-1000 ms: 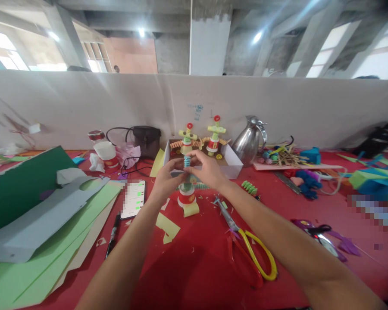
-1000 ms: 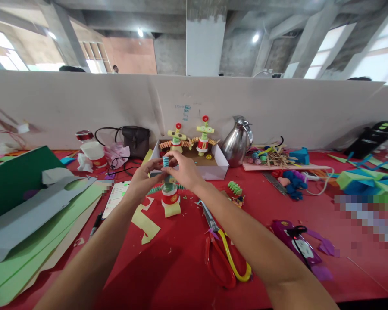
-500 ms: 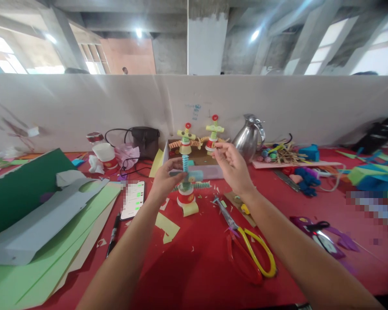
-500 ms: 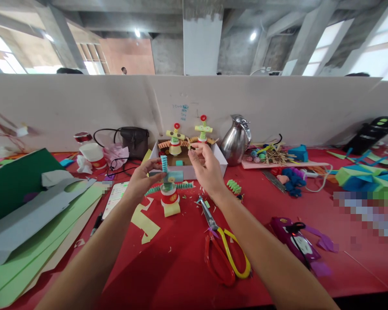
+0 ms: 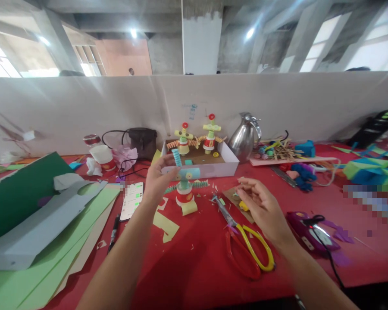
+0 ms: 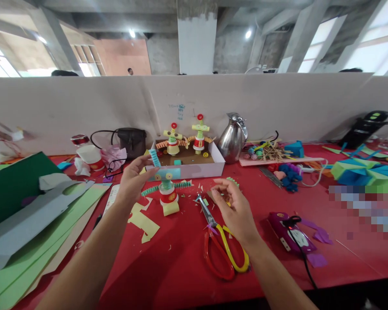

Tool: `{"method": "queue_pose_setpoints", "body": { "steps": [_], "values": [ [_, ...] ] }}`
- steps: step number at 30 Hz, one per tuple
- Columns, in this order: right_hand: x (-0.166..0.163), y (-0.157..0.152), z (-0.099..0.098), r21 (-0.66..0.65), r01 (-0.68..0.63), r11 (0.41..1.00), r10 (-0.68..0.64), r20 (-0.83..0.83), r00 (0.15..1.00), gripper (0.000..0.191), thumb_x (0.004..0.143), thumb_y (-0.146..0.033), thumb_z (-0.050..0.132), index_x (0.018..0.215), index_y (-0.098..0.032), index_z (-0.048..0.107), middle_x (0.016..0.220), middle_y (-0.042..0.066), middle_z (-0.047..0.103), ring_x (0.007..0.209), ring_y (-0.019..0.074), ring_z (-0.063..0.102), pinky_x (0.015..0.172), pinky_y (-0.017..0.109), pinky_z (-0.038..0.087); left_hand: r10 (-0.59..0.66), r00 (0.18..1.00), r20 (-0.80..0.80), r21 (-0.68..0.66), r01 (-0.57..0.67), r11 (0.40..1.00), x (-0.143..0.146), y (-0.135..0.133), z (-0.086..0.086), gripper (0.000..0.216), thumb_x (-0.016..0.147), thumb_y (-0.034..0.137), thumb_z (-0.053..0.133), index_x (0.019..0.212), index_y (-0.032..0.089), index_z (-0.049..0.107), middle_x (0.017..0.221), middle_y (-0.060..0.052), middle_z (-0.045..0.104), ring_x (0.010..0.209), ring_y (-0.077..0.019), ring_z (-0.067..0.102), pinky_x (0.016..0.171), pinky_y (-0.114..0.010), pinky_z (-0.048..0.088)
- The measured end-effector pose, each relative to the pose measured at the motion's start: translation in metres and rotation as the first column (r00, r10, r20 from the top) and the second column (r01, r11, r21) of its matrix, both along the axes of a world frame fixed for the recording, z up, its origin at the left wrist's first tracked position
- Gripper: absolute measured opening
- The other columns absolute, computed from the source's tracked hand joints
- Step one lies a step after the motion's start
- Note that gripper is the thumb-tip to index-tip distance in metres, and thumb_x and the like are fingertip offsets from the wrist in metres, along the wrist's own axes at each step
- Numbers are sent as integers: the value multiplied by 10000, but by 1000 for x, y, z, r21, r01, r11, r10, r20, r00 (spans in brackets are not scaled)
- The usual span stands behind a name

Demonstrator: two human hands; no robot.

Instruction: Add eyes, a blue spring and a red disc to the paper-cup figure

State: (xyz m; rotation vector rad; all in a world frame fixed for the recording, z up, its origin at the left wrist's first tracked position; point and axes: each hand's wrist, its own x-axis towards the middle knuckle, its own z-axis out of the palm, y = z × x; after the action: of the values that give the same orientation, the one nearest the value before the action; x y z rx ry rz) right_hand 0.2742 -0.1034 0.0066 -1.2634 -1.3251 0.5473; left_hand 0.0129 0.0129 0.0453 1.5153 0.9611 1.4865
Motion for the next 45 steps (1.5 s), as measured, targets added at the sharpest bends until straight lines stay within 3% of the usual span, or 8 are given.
{"method": "queue_pose_setpoints", "body": {
  "steps": [6, 15, 22, 27, 32, 37, 41, 45],
  "values": [
    [35, -25, -28, -13, 180, 984, -167, 308, 937, 244, 923, -373, 562, 1106, -226, 630, 1087, 97, 694, 915, 231, 669, 819, 411, 561, -2, 979, 205, 132, -26, 991, 7, -54, 7, 380, 691, 187, 807, 1048, 263, 703, 922, 3, 666, 857, -137, 631, 799, -263, 537],
    [43, -34, -46, -151, 359, 921, -123, 762, 636, 250, 872, -155, 539, 1101, -159, 641, 1077, 141, 677, 1003, 282, 635, 904, 419, 504, -14, 863, 505, -379, 236, 895, 41, -142, -66, 360, 693, 166, 802, 1001, 325, 705, 980, 21, 682, 847, -109, 641, 772, -220, 568],
    [49, -8, -55, -189, 510, 839, -115, 855, 506, 393, 843, -137, 543, 1236, -120, 556, 1106, 189, 667, 1039, 310, 612, 907, 417, 457, 42, 798, 602, -439, 286, 852, 41, -148, -66, 508, 696, 110, 802, 1115, 360, 658, 917, 44, 694, 824, -121, 694, 742, -212, 577],
    [52, -3, -59, -243, 492, 836, -42, 866, 499, 402, 850, -151, 557, 1244, -83, 507, 1089, 194, 663, 992, 300, 632, 872, 388, 456, 172, 684, 709, -502, 319, 804, 40, -150, -57, 383, 650, 21, 793, 942, 234, 664, 864, 14, 694, 787, -134, 685, 726, -235, 575],
    [57, -6, -57, -244, 427, 871, 19, 884, 467, 438, 831, -159, 584, 1248, -72, 484, 1122, 210, 631, 997, 314, 627, 862, 391, 472, 171, 557, 813, -496, 508, 704, 31, -151, -51, 231, 710, 8, 733, 879, 144, 654, 842, -40, 678, 792, -140, 666, 747, -250, 568],
    [67, -15, -54, -101, 404, 909, -150, 825, 544, 489, 798, -225, 608, 1243, -66, 483, 1187, 243, 595, 1061, 335, 609, 839, 412, 510, 218, 415, 883, -443, 585, 680, 25, -153, -49, 202, 741, -16, 686, 848, 151, 647, 831, -41, 669, 797, -137, 660, 698, -236, 555],
    [77, -20, -51, -15, 435, 900, -324, 643, 694, 577, 728, -270, 634, 1267, -117, 496, 1174, 193, 646, 1038, 316, 635, 866, 421, 511, 200, 440, 876, -440, 556, 705, 20, -151, -51, 191, 717, -21, 712, 825, 129, 663, 842, -59, 686, 795, -146, 670, 698, -244, 569],
    [80, -19, -41, -67, 467, 882, -319, 646, 694, 345, 755, -303, 571, 1052, -135, 625, 1020, 175, 692, 958, 330, 646, 856, 439, 482, 236, 537, 810, -503, 428, 751, 14, -148, -50, 224, 647, -48, 765, 746, 122, 659, 808, -50, 701, 741, -138, 672, 706, -252, 593]
  ]
}}
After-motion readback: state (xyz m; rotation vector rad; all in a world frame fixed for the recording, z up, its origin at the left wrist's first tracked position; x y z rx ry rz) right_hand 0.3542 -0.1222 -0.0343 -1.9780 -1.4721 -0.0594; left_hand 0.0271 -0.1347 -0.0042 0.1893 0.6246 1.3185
